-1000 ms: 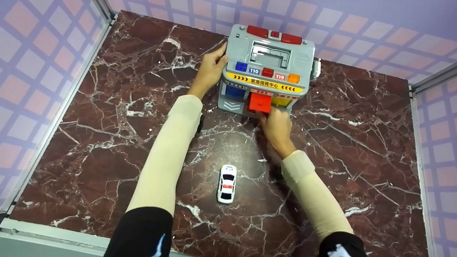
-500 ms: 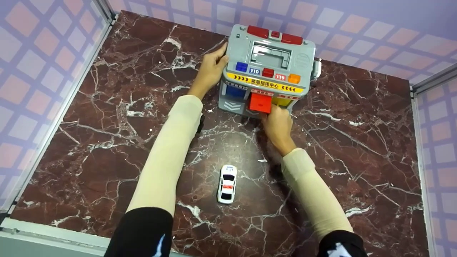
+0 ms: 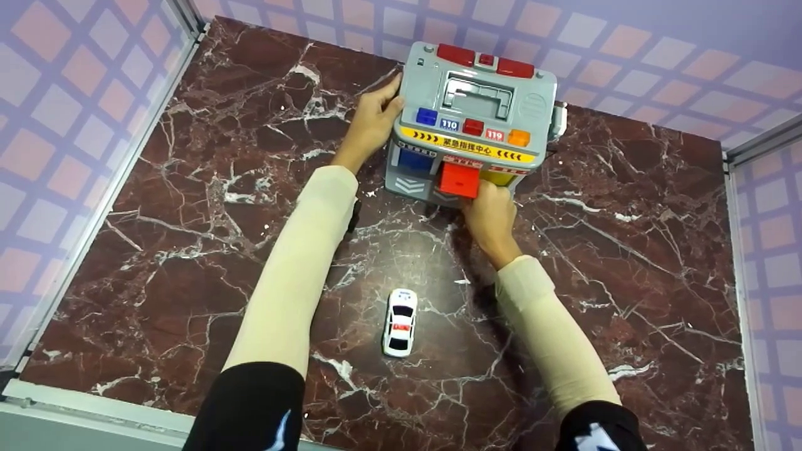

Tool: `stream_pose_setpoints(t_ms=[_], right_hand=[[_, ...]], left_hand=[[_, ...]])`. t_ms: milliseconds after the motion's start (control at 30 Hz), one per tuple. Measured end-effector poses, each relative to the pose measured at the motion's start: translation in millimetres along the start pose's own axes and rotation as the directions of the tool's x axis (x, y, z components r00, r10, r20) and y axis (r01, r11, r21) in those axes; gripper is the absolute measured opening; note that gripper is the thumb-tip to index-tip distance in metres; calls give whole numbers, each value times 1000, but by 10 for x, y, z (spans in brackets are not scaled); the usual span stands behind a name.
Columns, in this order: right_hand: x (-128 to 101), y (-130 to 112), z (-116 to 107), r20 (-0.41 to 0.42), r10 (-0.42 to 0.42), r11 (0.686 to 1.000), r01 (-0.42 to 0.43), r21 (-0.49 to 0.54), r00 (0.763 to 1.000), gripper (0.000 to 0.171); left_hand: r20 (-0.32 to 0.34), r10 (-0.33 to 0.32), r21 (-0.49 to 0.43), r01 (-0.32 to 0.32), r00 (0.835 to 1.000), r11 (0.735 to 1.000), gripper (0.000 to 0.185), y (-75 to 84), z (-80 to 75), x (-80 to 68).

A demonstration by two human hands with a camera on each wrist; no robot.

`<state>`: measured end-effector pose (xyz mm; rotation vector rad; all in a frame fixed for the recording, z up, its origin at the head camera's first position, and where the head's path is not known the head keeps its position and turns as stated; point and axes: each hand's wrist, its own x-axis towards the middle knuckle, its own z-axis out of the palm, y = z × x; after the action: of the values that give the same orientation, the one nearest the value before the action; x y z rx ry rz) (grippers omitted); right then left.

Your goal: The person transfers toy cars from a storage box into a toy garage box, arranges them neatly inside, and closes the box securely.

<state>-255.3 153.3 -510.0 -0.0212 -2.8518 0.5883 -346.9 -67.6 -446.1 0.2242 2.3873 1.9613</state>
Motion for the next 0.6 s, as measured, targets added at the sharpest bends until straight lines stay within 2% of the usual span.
stream_pose_setpoints(t_ms=[133,267,467,600], right_hand=[[21,4,10,13,10,1000,-10,3,1000,15],[47,6,19,19,11,1000,-11,-12,1000,15],[64,13,36,13,23,999,-22,-31,1000,17],[76,25,51,17,25,998,-24,-56,1000,19]], left_hand=[[-7,15,12,-15,1000,1000,47,-163,13,95],[-12,25,11,-25,1000,1000,47,-225,20,126],[-13,30,11,-30,999,999,46,-205,21,113],[-5,19,-6,-19,1000,1000,46,-88,10,46]])
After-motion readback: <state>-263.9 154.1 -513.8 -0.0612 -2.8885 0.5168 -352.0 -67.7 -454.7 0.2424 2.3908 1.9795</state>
